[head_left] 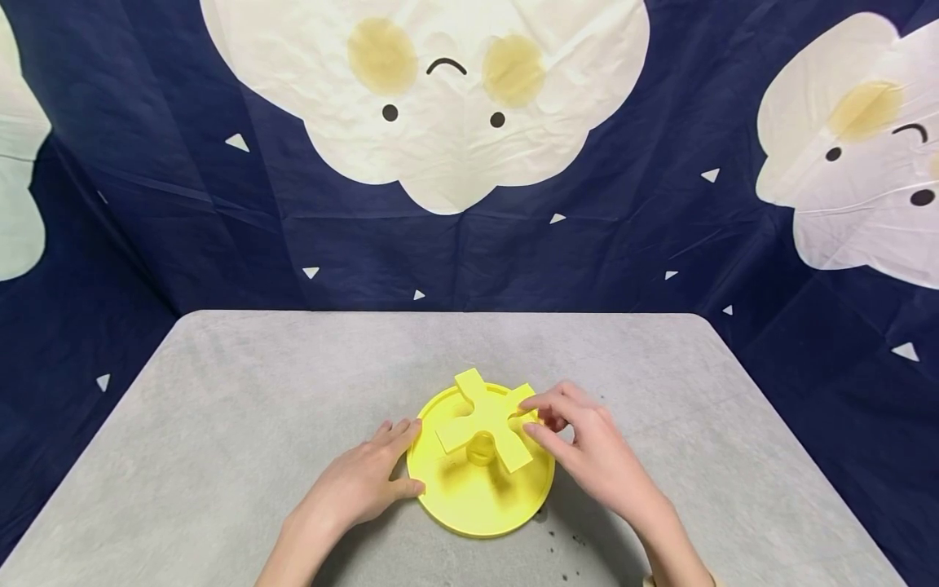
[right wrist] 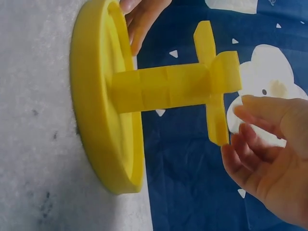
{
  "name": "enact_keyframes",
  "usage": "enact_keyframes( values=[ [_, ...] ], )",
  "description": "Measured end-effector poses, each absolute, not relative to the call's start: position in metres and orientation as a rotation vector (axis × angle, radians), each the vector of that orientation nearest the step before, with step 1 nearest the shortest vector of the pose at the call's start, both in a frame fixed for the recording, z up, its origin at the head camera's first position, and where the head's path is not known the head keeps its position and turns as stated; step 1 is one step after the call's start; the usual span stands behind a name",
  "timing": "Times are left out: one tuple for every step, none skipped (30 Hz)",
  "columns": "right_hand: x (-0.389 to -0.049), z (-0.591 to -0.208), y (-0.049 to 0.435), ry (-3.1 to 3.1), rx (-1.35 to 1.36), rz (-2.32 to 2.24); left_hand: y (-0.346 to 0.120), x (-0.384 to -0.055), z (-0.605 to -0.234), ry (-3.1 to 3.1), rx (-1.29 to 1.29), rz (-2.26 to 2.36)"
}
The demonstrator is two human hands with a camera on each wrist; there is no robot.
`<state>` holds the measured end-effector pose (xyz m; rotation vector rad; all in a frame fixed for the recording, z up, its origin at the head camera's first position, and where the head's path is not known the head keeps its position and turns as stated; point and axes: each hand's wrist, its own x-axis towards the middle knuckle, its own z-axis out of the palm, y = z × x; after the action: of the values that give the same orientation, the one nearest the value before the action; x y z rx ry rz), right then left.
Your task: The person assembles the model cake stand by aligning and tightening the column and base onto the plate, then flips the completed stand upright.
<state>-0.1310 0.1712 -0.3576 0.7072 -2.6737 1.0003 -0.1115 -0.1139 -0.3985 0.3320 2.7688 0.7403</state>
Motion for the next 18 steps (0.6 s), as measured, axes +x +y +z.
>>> enact_keyframes(
  values=[
    [-0.1320, -0.3583, 0.1713, -2.662, 0.708, 0.978, -0.1140, -0.1116, -0.3986, 2.770, 0.333, 0.739],
    [-0.1328, -0.3589, 0.1716, -2.658, 0.704, 0.954, -0.1141, -0.1117, -0.3987, 2.771, 0.334, 0.738],
    [-0.1338, -0.3598, 0.1718, -2.656, 0.702, 0.932, -0.1143, -0.1117, -0.3988, 2.771, 0.334, 0.737],
    [-0.1343, -0.3606, 0.1718, -2.662, 0.698, 0.912, -0.1144, -0.1119, -0.3990, 2.771, 0.335, 0.736],
    [-0.1348, -0.3614, 0.1718, -2.678, 0.691, 0.898, -0.1144, -0.1120, -0.3992, 2.771, 0.336, 0.736],
    [-0.1352, -0.3622, 0.1719, -2.700, 0.684, 0.892, -0.1144, -0.1121, -0.3994, 2.770, 0.337, 0.735],
    [-0.1354, -0.3631, 0.1719, -2.720, 0.682, 0.891, -0.1144, -0.1122, -0.3995, 2.769, 0.339, 0.735],
    [-0.1358, -0.3640, 0.1717, -2.738, 0.682, 0.890, -0.1144, -0.1123, -0.3996, 2.768, 0.339, 0.735],
    [-0.1361, -0.3649, 0.1714, -2.756, 0.683, 0.899, -0.1144, -0.1124, -0.3997, 2.767, 0.340, 0.735],
    [-0.1362, -0.3655, 0.1712, -2.771, 0.693, 0.918, -0.1144, -0.1124, -0.3998, 2.766, 0.340, 0.736],
    [-0.1365, -0.3661, 0.1711, -2.779, 0.708, 0.937, -0.1144, -0.1125, -0.3999, 2.765, 0.341, 0.736],
    [-0.1368, -0.3665, 0.1710, -2.787, 0.715, 0.957, -0.1144, -0.1125, -0.3999, 2.765, 0.341, 0.736],
    [-0.1370, -0.3668, 0.1709, -2.790, 0.720, 0.975, -0.1145, -0.1125, -0.4000, 2.764, 0.341, 0.736],
    [-0.1371, -0.3669, 0.1709, -2.791, 0.723, 0.987, -0.1146, -0.1125, -0.4001, 2.764, 0.341, 0.737],
    [-0.1371, -0.3667, 0.1710, -2.788, 0.727, 0.995, -0.1146, -0.1125, -0.4001, 2.765, 0.342, 0.738],
    [-0.1369, -0.3666, 0.1714, -2.782, 0.726, 0.999, -0.1147, -0.1126, -0.4002, 2.764, 0.342, 0.738],
    [-0.1368, -0.3665, 0.1719, -2.773, 0.722, 0.993, -0.1148, -0.1126, -0.4002, 2.765, 0.343, 0.738],
    [-0.1367, -0.3662, 0.1724, -2.766, 0.713, 0.991, -0.1148, -0.1125, -0.4002, 2.766, 0.343, 0.738]
  ],
)
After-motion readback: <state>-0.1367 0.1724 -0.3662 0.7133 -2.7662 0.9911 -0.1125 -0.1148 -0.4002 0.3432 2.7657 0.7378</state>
